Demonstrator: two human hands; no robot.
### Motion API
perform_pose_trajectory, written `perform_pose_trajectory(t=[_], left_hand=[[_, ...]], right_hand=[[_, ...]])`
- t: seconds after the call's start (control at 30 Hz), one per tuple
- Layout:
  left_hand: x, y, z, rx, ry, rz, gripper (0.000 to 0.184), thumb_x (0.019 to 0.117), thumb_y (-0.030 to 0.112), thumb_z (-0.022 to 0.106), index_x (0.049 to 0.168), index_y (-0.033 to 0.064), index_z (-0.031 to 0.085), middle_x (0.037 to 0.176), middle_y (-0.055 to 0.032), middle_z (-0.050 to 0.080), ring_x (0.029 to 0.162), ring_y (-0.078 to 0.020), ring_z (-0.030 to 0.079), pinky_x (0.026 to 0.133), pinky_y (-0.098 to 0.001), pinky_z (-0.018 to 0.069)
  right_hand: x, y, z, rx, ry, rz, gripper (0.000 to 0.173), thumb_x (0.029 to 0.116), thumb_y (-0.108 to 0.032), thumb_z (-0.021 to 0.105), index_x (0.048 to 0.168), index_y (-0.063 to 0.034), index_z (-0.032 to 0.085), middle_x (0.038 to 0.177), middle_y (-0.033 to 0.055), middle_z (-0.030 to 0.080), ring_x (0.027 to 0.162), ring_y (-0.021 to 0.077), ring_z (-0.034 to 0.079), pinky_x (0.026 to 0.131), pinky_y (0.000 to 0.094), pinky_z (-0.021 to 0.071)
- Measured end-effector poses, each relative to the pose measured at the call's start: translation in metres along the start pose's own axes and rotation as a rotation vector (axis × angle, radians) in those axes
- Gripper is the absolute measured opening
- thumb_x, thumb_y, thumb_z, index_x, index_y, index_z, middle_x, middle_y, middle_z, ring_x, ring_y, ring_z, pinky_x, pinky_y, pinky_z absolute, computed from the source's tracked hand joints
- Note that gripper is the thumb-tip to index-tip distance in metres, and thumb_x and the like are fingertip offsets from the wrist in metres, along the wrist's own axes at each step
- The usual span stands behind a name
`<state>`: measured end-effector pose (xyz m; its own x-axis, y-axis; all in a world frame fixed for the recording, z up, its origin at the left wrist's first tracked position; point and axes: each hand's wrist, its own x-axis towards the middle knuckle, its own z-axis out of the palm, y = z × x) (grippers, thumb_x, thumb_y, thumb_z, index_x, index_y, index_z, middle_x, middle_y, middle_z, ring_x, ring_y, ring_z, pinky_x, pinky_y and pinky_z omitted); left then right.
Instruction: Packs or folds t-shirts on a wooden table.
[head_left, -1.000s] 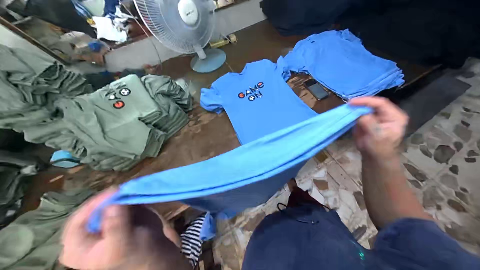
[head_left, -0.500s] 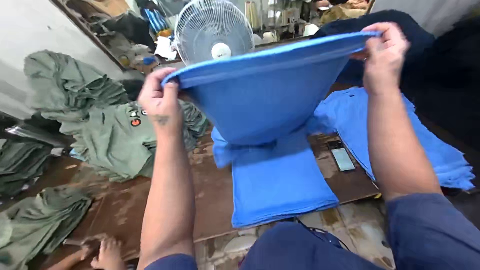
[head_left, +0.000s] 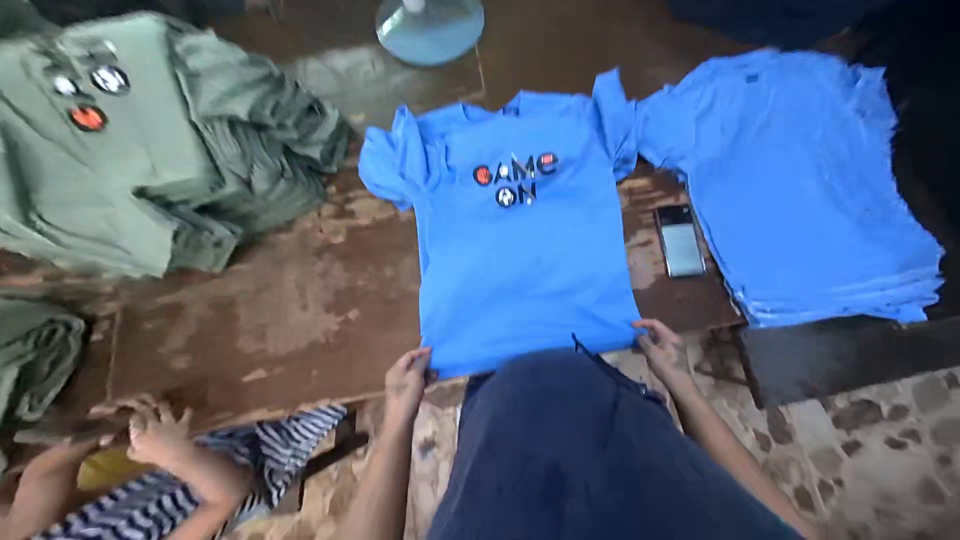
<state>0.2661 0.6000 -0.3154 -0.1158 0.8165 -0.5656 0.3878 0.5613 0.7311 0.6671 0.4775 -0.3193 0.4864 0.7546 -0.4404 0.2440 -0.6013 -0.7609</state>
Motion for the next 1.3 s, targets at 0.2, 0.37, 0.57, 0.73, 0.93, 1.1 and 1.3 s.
perform_pose_trajectory(t=[0.2,0.37,0.57,0.73,0.93,1.1,1.3], left_hand=[[0.002,-0.014,-0.028,0.191,-0.291,0.014,0.027,0.1044,0.005,0.048,0.124,-0.001,0.066,0.099,-0.0077,0.07,0.07,-0.0081,0.062,0.067,-0.026,0.0529],[0.012,-0.012,-0.026,0.457,-0.162,0.108,0.036,0.101,0.017,0.06,0.131,-0.0032,0.06,0.11,-0.0217,0.068,0.098,-0.0316,0.066,0.091,-0.0514,0.0522],[0.026,0.005,0.005,0.563,-0.22,-0.011,0.059,0.1008,0.042,0.063,0.138,-0.0037,0.056,0.132,-0.0277,0.062,0.127,-0.0419,0.058,0.109,-0.0608,0.0415],[0.024,-0.001,0.022,0.442,-0.099,0.007,0.054,0.1002,0.031,0.065,0.139,-0.0031,0.05,0.125,-0.0274,0.064,0.118,-0.0415,0.062,0.1,-0.0609,0.0472],[0.014,-0.006,0.044,0.544,0.117,0.023,0.055,0.0991,0.041,0.063,0.139,0.0043,0.057,0.124,-0.0267,0.067,0.118,-0.0479,0.062,0.096,-0.0709,0.0443],[0.01,-0.015,0.064,0.607,0.274,0.014,0.053,0.0997,0.044,0.061,0.135,0.0039,0.06,0.118,-0.0309,0.067,0.114,-0.0526,0.062,0.093,-0.0731,0.0435],[0.012,-0.005,0.079,0.582,0.327,-0.063,0.051,0.1004,0.039,0.062,0.134,0.0005,0.059,0.123,-0.0318,0.064,0.119,-0.0504,0.059,0.098,-0.0711,0.042]], right_hand=[[0.003,-0.002,-0.011,-0.243,-0.079,0.067,0.028,0.0994,0.001,0.052,0.124,0.0042,0.064,0.112,0.0236,0.068,0.088,0.0287,0.071,0.082,0.0447,0.0591],[0.006,0.001,-0.01,-0.447,-0.044,0.046,0.027,0.0989,-0.004,0.06,0.125,0.0016,0.067,0.121,0.0289,0.063,0.113,0.0435,0.061,0.1,0.0582,0.0465],[0.019,0.006,0.014,-0.358,-0.025,0.258,0.062,0.1032,-0.04,0.059,0.147,0.0017,0.048,0.147,0.0288,0.05,0.139,0.0427,0.047,0.116,0.0587,0.0349],[0.04,0.004,-0.008,-0.373,-0.207,0.239,0.045,0.1031,-0.031,0.061,0.132,0.0045,0.06,0.134,0.0291,0.06,0.13,0.0409,0.054,0.113,0.0568,0.0381],[0.064,0.001,-0.048,-0.295,-0.317,0.108,0.043,0.107,-0.031,0.054,0.132,0.0047,0.058,0.123,0.0269,0.063,0.11,0.0343,0.063,0.1,0.0483,0.049],[0.138,0.007,-0.109,-0.501,0.07,-0.136,0.052,0.1001,-0.029,0.065,0.145,-0.0066,0.054,0.149,0.0257,0.048,0.138,0.0428,0.047,0.114,0.0574,0.0387],[0.243,0.032,-0.134,-0.766,0.088,-0.455,0.065,0.0983,-0.051,0.061,0.152,-0.0172,0.049,0.16,0.0291,0.033,0.148,0.0497,0.03,0.115,0.069,0.0259]])
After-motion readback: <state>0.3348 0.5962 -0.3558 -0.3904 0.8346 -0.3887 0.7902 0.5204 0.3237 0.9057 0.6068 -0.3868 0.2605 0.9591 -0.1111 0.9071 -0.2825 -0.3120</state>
